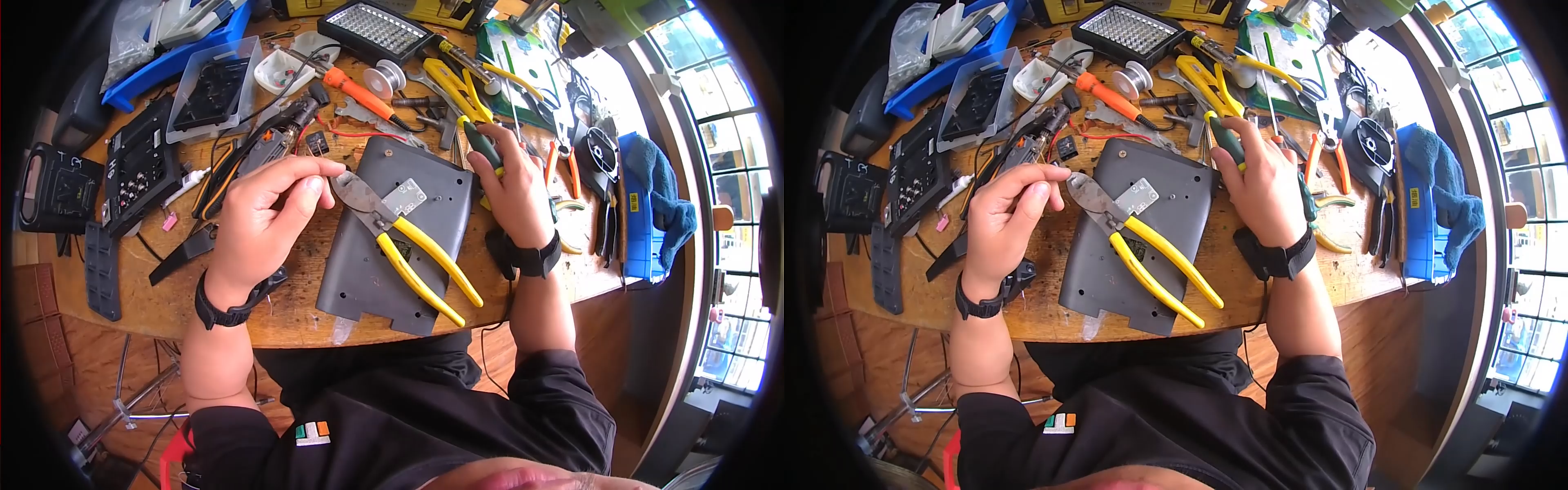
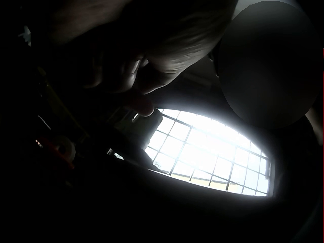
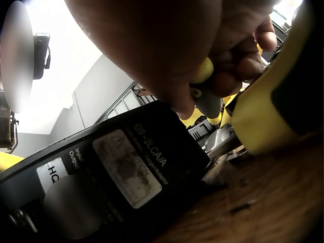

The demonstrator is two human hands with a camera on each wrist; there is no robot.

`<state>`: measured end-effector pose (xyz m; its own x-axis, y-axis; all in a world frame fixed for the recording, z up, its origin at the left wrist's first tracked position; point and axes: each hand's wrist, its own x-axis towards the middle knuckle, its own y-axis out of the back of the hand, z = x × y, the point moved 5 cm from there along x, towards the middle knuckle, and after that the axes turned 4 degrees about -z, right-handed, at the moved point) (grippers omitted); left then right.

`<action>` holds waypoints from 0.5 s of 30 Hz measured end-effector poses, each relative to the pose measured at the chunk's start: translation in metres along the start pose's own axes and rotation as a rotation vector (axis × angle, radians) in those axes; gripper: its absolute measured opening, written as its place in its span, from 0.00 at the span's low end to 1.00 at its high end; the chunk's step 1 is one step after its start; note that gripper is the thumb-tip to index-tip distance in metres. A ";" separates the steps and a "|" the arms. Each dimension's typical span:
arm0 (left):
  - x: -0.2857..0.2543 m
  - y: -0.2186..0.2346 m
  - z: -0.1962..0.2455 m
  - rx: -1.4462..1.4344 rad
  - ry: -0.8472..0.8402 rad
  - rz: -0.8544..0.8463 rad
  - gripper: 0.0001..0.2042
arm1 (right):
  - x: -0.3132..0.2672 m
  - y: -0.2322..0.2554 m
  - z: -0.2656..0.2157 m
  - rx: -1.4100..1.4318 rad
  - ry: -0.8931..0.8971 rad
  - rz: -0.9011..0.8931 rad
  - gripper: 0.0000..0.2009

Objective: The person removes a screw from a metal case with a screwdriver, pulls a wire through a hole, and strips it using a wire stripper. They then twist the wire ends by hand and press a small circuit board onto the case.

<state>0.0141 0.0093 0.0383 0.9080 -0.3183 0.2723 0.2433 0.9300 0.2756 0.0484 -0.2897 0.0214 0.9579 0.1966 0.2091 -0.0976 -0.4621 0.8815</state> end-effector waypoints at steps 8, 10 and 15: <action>-0.002 -0.002 -0.003 -0.042 0.059 -0.038 0.10 | 0.000 0.001 -0.002 -0.056 0.051 0.061 0.18; -0.002 -0.002 -0.001 -0.043 0.060 -0.051 0.10 | 0.000 0.001 -0.002 -0.065 0.061 0.071 0.18; -0.002 0.001 -0.002 -0.024 0.045 -0.054 0.09 | 0.001 0.001 0.000 -0.033 0.007 0.041 0.17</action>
<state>0.0131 0.0111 0.0358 0.9077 -0.3598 0.2160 0.2998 0.9161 0.2661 0.0494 -0.2903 0.0223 0.9512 0.1841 0.2478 -0.1452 -0.4414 0.8855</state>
